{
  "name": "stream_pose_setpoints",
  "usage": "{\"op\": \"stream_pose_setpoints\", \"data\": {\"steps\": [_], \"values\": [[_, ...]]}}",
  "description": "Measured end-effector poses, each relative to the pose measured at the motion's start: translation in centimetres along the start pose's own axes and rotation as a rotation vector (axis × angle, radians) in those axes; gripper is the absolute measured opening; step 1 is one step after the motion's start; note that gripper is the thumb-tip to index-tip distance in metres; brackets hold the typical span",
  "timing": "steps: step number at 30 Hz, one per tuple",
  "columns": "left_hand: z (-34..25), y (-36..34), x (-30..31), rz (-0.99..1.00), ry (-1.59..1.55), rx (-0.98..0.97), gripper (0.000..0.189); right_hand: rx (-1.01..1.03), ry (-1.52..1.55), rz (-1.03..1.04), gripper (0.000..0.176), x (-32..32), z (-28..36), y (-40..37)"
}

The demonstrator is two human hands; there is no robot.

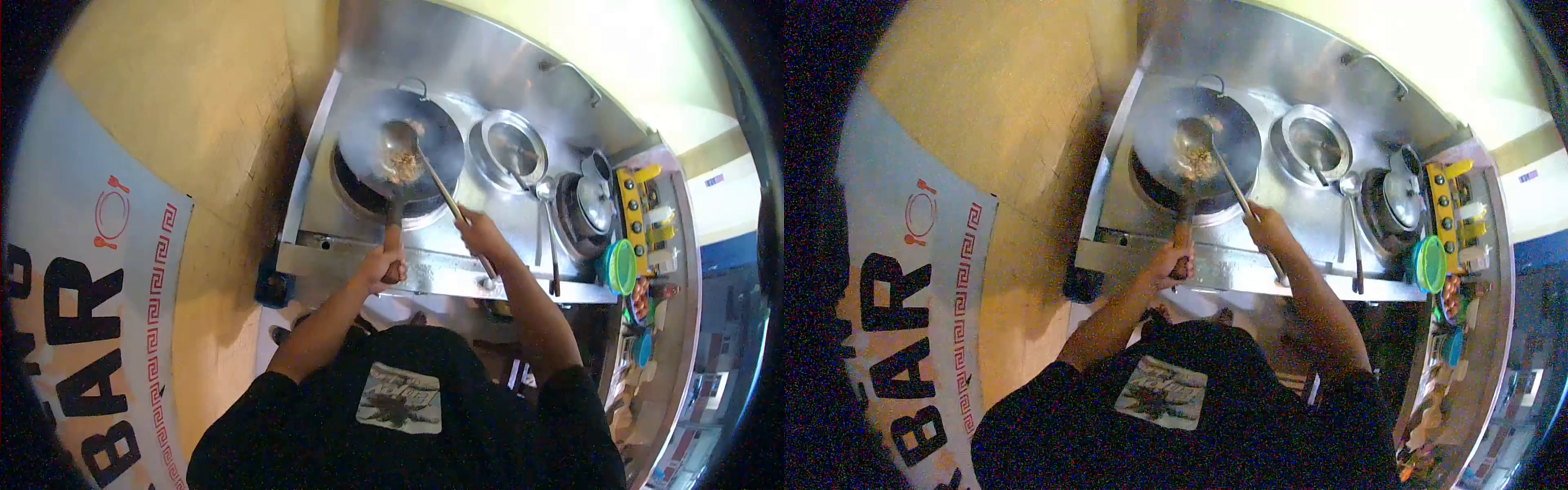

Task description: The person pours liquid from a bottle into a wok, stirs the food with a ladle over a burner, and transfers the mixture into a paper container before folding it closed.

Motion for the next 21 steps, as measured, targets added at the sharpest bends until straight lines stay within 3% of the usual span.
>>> {"op": "stream_pose_setpoints", "data": {"steps": [2, 4, 6, 7, 10, 12, 14, 16, 17, 19, 20, 21], "values": [[-1.3, 0.3, -0.7, -0.013, -0.077, -0.015, 0.014, -0.239, 0.409, 0.069, 0.037, -1.0, 0.6, 1.7], [-1.5, 0.8, -0.4, -0.009, -0.075, -0.025, 0.015, -0.26, 0.231, 0.152, 0.038, 1.0, 0.2, 0.4], [-0.6, 1.1, 0.3, -0.013, -0.099, -0.028, 0.015, -0.055, -0.275, 0.082, 0.04, 3.8, 1.1, -1.2], [-0.6, 1.5, 0.2, 0.013, -0.14, -0.022, 0.016, 0.528, -0.515, -0.209, 0.043, 3.6, -1.1, 1.1], [-0.4, 1.9, 1.6, 0.052, -0.152, 0.03, 0.019, 0.245, -0.585, -0.167, 0.045, 2.1, 2.4, 4.0], [-0.4, -2.3, -0.4, 0.222, -0.36, 0.056, 0.033, 0.254, -0.71, -0.115, 0.05, -0.2, 3.6, 5.2], [2.3, -4.6, 2.8, 0.77, 0.016, -0.108, 0.045, 0.303, -0.895, -0.034, 0.056, -0.8, 5.0, 1.0], [11.4, -2.4, 12.2, 0.293, -0.017, 0.285, 0.044, 0.256, -0.994, 0.054, 0.055, 0.5, 5.5, -2.6], [13.0, -1.3, 13.8, 0.299, -0.024, 0.286, 0.044, 0.252, -1.002, 0.058, 0.055, 0.8, 5.3, -1.8], [16.2, 1.6, 19.2, -0.071, -0.502, 0.394, 0.04, 0.139, -0.919, -0.062, 0.054, 2.4, 4.7, 0.7], [17.8, 3.1, 20.2, -0.064, -0.507, 0.404, 0.04, 0.13, -0.927, -0.059, 0.054, 2.0, 3.4, 2.9], [19.9, 4.3, 19.6, 0.077, -0.509, 0.462, 0.037, 0.212, -0.835, -0.044, 0.055, 0.6, 2.0, 5.6]]}}
Point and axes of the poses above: each hand's wrist, its own y-axis towards the middle knuckle, its own x-axis out of the back of the hand, z = x × y, the point moved 9 cm from there along y, towards the middle knuckle, and after that the axes turned 6 degrees about -z, right-handed, at the moved point
